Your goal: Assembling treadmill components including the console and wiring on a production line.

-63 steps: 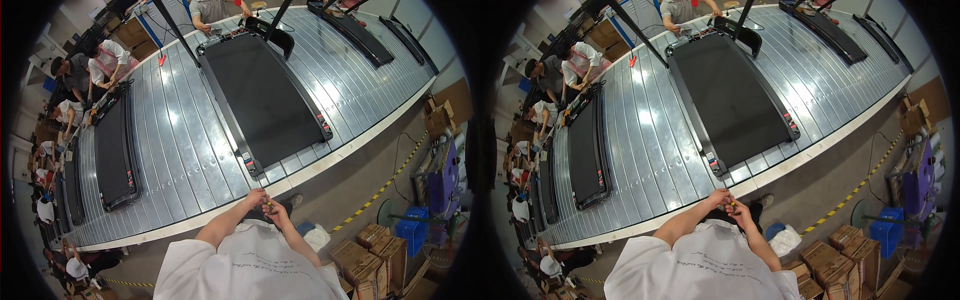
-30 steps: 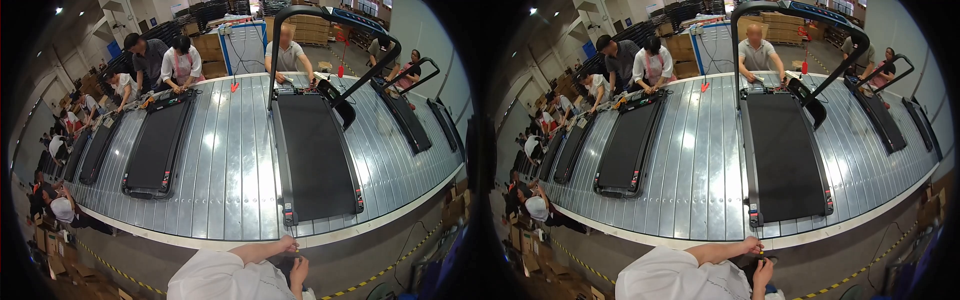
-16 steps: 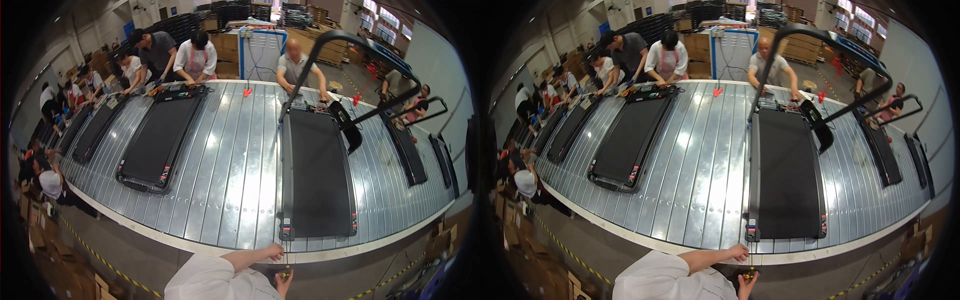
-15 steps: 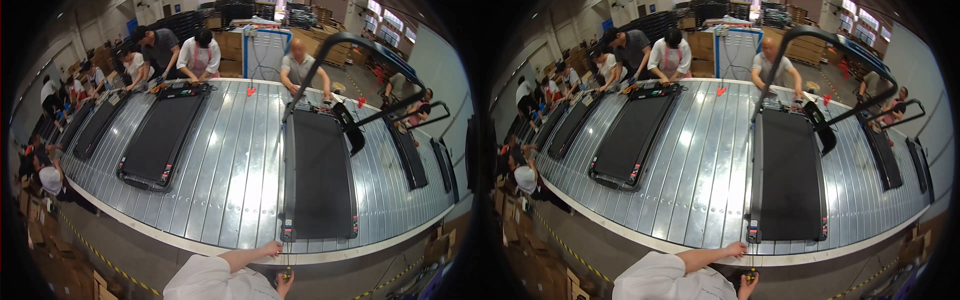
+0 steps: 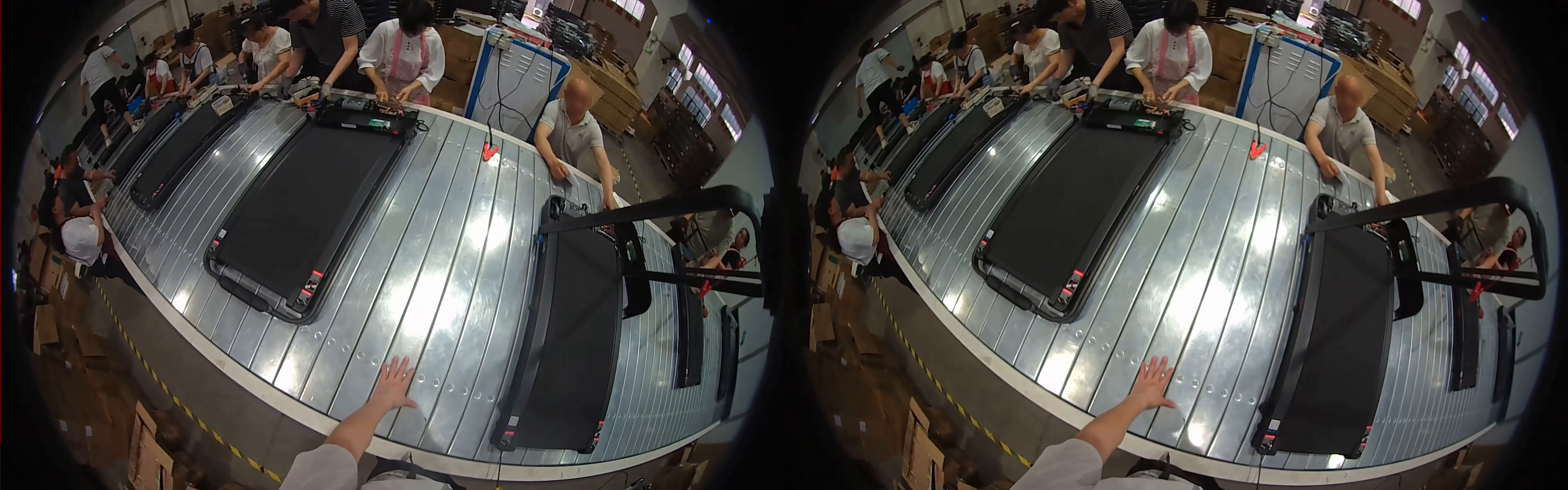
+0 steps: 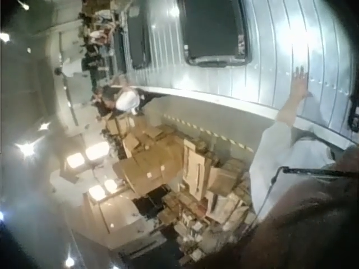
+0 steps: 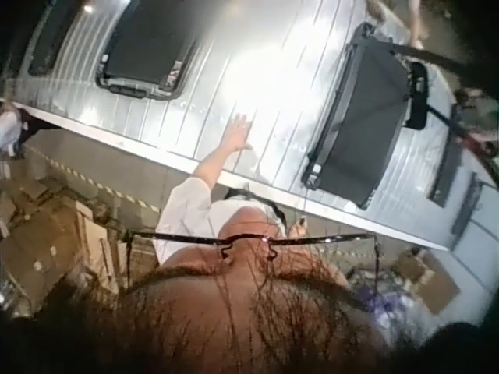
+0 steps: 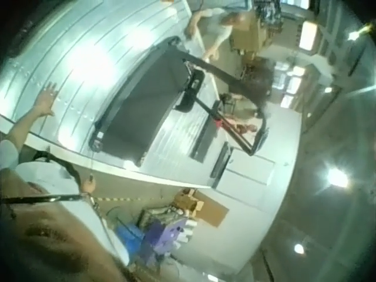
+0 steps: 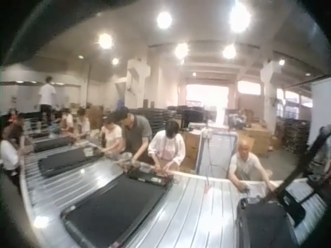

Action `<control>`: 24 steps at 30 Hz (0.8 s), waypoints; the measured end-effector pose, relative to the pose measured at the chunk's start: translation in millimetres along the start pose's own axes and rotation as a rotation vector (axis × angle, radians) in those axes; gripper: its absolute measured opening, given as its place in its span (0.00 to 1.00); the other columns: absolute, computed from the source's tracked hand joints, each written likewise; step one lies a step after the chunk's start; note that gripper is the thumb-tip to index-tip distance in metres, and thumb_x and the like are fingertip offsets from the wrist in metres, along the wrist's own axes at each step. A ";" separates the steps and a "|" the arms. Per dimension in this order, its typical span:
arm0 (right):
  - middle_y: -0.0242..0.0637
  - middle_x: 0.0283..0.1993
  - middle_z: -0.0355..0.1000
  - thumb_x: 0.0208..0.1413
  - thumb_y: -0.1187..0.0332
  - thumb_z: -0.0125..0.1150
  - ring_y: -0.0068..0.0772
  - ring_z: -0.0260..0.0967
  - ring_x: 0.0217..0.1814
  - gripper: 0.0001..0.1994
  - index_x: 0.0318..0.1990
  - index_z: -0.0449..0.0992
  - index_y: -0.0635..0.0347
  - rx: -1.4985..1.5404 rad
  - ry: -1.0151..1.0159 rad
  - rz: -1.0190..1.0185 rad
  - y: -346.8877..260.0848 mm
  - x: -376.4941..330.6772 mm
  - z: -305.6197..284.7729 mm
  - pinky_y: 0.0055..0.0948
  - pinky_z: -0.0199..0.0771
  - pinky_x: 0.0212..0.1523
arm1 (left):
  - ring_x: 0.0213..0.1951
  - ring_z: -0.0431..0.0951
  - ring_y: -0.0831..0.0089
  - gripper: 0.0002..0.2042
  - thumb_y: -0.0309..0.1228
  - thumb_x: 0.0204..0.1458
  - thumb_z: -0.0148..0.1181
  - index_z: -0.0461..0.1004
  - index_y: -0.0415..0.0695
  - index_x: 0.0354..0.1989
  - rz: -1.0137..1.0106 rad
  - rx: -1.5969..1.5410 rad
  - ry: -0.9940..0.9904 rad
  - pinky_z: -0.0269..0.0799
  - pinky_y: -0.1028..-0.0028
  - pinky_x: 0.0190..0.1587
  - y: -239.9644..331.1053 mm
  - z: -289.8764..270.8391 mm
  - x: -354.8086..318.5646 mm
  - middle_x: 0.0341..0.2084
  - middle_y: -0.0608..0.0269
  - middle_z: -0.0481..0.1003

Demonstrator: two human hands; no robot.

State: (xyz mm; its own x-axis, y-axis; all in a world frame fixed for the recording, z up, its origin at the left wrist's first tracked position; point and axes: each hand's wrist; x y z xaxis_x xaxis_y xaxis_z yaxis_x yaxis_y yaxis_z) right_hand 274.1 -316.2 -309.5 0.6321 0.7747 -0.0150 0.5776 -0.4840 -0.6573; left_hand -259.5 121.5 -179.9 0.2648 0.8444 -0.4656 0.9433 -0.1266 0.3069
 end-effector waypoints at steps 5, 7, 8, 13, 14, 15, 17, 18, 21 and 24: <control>0.38 0.36 0.70 0.54 0.61 0.58 0.31 0.66 0.35 0.15 0.43 0.71 0.63 -0.081 -0.042 -0.006 -95.1 -40.3 12.9 0.30 0.68 0.35 | 0.68 0.25 0.49 0.53 0.64 0.36 0.58 0.44 0.47 0.67 0.026 0.052 -0.045 0.26 0.47 0.64 7.6 -12.8 10.3 0.68 0.52 0.29; 0.38 0.36 0.70 0.54 0.60 0.58 0.32 0.66 0.36 0.15 0.43 0.71 0.62 -0.132 -0.078 -0.021 -115.7 -44.9 7.1 0.30 0.68 0.36 | 0.67 0.21 0.48 0.54 0.65 0.36 0.57 0.40 0.48 0.68 0.003 0.042 -0.110 0.22 0.46 0.64 6.0 -11.7 10.5 0.67 0.51 0.25; 0.38 0.37 0.70 0.54 0.60 0.58 0.32 0.66 0.36 0.16 0.43 0.71 0.62 -0.160 -0.092 -0.033 -126.0 -39.8 4.4 0.30 0.69 0.36 | 0.67 0.21 0.48 0.54 0.65 0.36 0.57 0.40 0.48 0.68 0.012 0.042 -0.092 0.22 0.46 0.64 3.4 -10.3 13.6 0.67 0.51 0.25; 0.38 0.39 0.70 0.53 0.58 0.58 0.32 0.67 0.37 0.17 0.44 0.71 0.61 -0.298 -0.143 -0.045 -182.1 -29.6 -11.5 0.32 0.69 0.37 | 0.67 0.22 0.48 0.54 0.64 0.36 0.58 0.41 0.48 0.68 0.026 0.065 -0.091 0.23 0.46 0.64 11.6 -4.0 9.8 0.67 0.51 0.26; 0.38 0.39 0.70 0.53 0.58 0.58 0.32 0.67 0.38 0.17 0.44 0.71 0.60 -0.327 -0.146 -0.021 -205.6 -37.4 -16.6 0.32 0.69 0.37 | 0.67 0.23 0.49 0.53 0.63 0.36 0.58 0.41 0.48 0.68 0.036 0.071 -0.102 0.24 0.47 0.64 14.0 -1.8 3.0 0.68 0.52 0.26; 0.39 0.40 0.70 0.53 0.57 0.58 0.32 0.67 0.38 0.18 0.45 0.71 0.60 -0.355 -0.148 0.002 -223.9 -41.0 -18.3 0.32 0.69 0.37 | 0.67 0.23 0.49 0.53 0.63 0.36 0.58 0.41 0.48 0.68 0.065 0.087 -0.116 0.24 0.47 0.64 17.7 -0.4 3.0 0.68 0.52 0.26; 0.46 0.37 0.72 0.43 0.67 0.54 0.39 0.71 0.39 0.17 0.42 0.74 0.64 -0.237 -0.114 0.109 -262.4 -57.1 -30.5 0.33 0.70 0.42 | 0.67 0.26 0.47 0.52 0.61 0.35 0.61 0.45 0.47 0.67 0.084 0.090 -0.092 0.27 0.45 0.64 22.9 7.5 -10.8 0.68 0.50 0.30; 0.53 0.34 0.74 0.33 0.77 0.50 0.46 0.75 0.41 0.20 0.40 0.77 0.67 -0.116 -0.089 0.172 -277.9 -63.6 -36.3 0.33 0.70 0.46 | 0.67 0.29 0.47 0.50 0.60 0.35 0.62 0.48 0.47 0.66 0.076 0.102 -0.044 0.30 0.46 0.64 21.6 8.2 -18.7 0.68 0.50 0.32; 0.45 0.34 0.75 0.43 0.75 0.50 0.41 0.74 0.37 0.17 0.43 0.75 0.66 0.065 -0.238 0.378 -261.0 -12.6 -11.8 0.34 0.73 0.40 | 0.67 0.41 0.48 0.40 0.52 0.40 0.63 0.58 0.45 0.62 0.058 0.176 0.066 0.42 0.50 0.64 18.1 -9.5 12.2 0.66 0.48 0.42; 0.47 0.49 0.68 0.44 0.74 0.46 0.45 0.70 0.46 0.22 0.51 0.65 0.69 1.261 -0.649 0.905 -277.2 36.2 33.0 0.34 0.77 0.45 | 0.64 0.48 0.47 0.35 0.43 0.41 0.62 0.61 0.42 0.59 0.088 0.106 0.112 0.47 0.55 0.64 4.2 -34.7 39.6 0.64 0.45 0.49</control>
State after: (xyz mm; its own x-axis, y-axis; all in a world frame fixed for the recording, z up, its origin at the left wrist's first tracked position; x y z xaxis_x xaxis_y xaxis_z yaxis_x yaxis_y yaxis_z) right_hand 119.8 -140.5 -152.7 0.0181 0.6328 -0.7741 -0.7754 -0.4799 -0.4104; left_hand -252.0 172.4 -168.3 0.3293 0.8794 -0.3438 0.9347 -0.2520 0.2506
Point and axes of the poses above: each hand's wrist, its own x-axis towards the middle knuckle, its own z-axis out of the palm, y = z × x
